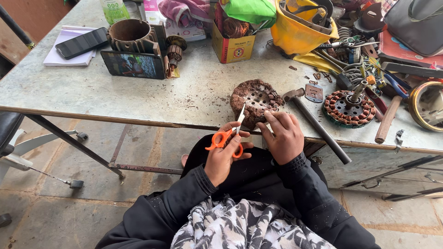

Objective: The person uses orange-handled scissors and a hammer to remove and adjust copper windings on a circular stator component. They repeatedly cut protruding wires and tap the component with the hammer while seated at a cluttered workbench.

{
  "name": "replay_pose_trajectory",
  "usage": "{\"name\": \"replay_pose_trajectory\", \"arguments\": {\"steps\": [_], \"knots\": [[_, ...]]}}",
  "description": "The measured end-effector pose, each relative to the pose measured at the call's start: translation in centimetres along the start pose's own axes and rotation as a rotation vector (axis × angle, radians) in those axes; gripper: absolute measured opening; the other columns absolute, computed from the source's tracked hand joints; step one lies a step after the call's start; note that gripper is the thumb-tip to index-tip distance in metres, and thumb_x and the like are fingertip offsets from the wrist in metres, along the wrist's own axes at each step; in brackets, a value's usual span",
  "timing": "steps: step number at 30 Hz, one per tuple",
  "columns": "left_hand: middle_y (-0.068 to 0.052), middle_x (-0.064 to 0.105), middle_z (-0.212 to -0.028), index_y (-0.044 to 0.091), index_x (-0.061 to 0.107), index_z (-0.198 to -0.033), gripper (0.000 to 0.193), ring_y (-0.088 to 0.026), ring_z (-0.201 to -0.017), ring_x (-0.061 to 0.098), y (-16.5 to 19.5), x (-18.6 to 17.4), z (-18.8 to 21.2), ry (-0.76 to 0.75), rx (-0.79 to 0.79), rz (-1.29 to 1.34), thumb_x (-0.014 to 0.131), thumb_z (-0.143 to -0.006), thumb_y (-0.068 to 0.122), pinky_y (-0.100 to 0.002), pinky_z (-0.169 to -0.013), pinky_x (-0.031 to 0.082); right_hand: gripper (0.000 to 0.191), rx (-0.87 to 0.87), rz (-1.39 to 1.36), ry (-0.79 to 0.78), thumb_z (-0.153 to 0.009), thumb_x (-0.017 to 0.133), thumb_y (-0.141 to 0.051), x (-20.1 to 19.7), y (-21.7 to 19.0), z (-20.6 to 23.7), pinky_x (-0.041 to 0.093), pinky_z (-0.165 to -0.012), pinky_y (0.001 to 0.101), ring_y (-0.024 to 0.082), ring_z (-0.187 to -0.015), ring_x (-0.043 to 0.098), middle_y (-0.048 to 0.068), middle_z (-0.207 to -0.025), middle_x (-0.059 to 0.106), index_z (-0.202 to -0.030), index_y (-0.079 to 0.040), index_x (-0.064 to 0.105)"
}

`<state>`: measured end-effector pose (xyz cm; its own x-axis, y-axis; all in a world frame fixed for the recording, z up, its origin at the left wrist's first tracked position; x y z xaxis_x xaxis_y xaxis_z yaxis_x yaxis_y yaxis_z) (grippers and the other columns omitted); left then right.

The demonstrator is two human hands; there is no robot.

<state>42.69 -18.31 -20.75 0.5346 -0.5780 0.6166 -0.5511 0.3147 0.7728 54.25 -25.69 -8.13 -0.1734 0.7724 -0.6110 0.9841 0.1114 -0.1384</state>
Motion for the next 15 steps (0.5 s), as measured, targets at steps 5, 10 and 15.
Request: {"name": "replay_pose_trajectory", "arguments": {"steps": [5,10,15], "knots": [[-0.011,0.063,-0.123,0.011,0.041,-0.146,0.040,-0.020,-0.105,0.072,-1.0,0.4,-0.1,0.022,0.040,0.055,0.049,-0.107,0.015,-0.035,-0.083,0.064,0.033,-0.005,0.002,0.000,-0.090,0.080,-0.021,0.1,0.0,0.0,0.055,-0.083,0.0358,0.025,-0.098,0.065,0.006,-0.107,0.068,-0.117,-0.003,0.075],[-0.012,0.061,-0.123,0.007,0.042,-0.144,0.037,-0.019,-0.096,0.072,-0.3,0.9,-0.9,-0.027,0.184,-0.137,0.049,-0.108,0.010,-0.035,-0.076,0.066,0.034,-0.002,0.008,-0.013,-0.090,0.080,-0.021,0.4,0.0,-0.3,0.055,-0.081,0.0356,0.025,-0.097,0.064,0.006,-0.106,0.068,-0.119,-0.003,0.075],[-0.012,0.062,-0.120,0.006,0.044,-0.139,0.032,-0.018,-0.089,0.072,0.5,1.0,-1.1,-0.021,0.136,-0.123,0.050,-0.108,0.010,-0.034,-0.069,0.064,0.034,-0.010,0.031,-0.036,-0.090,0.079,-0.020,0.3,-0.3,-0.5,0.054,-0.080,0.0359,0.025,-0.096,0.063,0.006,-0.106,0.067,-0.119,-0.004,0.075]]}}
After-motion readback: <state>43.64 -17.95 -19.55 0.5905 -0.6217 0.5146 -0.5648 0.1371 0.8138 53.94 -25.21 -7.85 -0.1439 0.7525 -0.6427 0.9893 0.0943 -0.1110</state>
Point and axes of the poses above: each hand's wrist, its own z-axis away from the middle knuckle, its own x-axis out of the palm, y = z × x, the point moved 10 cm from there along -z, towards the middle knuckle
